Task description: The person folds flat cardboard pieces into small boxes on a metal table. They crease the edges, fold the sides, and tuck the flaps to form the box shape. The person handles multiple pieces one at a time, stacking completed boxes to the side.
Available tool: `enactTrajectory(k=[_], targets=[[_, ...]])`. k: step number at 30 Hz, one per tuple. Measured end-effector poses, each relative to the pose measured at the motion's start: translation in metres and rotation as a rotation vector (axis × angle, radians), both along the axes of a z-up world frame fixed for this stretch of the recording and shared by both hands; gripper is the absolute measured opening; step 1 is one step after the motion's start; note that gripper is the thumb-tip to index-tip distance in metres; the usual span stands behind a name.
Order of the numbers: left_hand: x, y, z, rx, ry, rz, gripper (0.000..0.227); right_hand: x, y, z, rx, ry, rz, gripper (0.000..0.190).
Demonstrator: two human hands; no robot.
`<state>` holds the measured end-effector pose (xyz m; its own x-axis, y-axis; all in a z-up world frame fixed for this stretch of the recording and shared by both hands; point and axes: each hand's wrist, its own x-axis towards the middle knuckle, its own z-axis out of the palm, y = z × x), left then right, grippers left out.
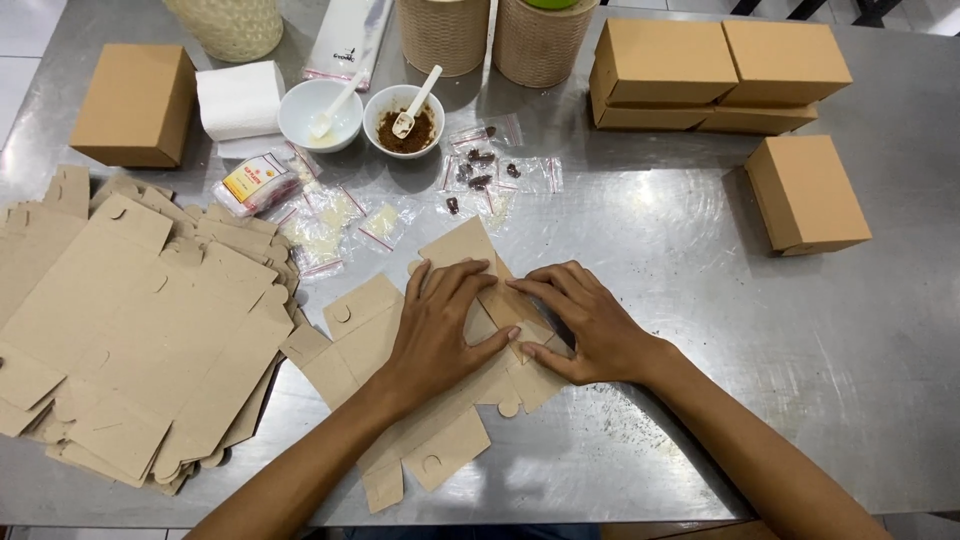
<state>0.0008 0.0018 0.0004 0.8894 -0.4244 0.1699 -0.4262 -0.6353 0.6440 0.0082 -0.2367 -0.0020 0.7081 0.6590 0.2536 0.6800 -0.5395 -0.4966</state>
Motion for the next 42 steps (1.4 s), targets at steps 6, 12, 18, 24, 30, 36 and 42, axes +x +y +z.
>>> enactTrajectory(k=[6,12,18,24,30,36,42], targets=[[0.002,0.003,-0.001,0.012,-0.016,-0.008,0.054,0.001,0.001,0.000,-0.001,0.024,-0.021,0.079],[0.006,0.005,-0.009,-0.026,-0.036,0.033,0.054,-0.001,0.001,-0.001,-0.015,0.003,-0.029,0.081],[0.010,0.006,-0.009,-0.034,-0.044,0.110,0.029,-0.002,0.001,-0.003,0.047,-0.045,0.008,0.049],[0.016,0.007,-0.002,-0.110,-0.033,0.134,0.027,-0.003,-0.004,0.006,0.070,0.062,0.055,0.023],[0.027,0.007,-0.002,-0.212,0.019,0.056,0.021,-0.023,0.003,0.025,0.067,0.268,0.105,0.014],[0.027,-0.012,0.000,-0.154,-0.080,-0.150,0.017,-0.055,0.021,0.041,0.002,0.331,0.240,0.010],[0.002,-0.021,0.012,-0.026,-0.033,-0.364,0.012,-0.051,0.004,0.043,0.155,0.732,0.334,0.010]])
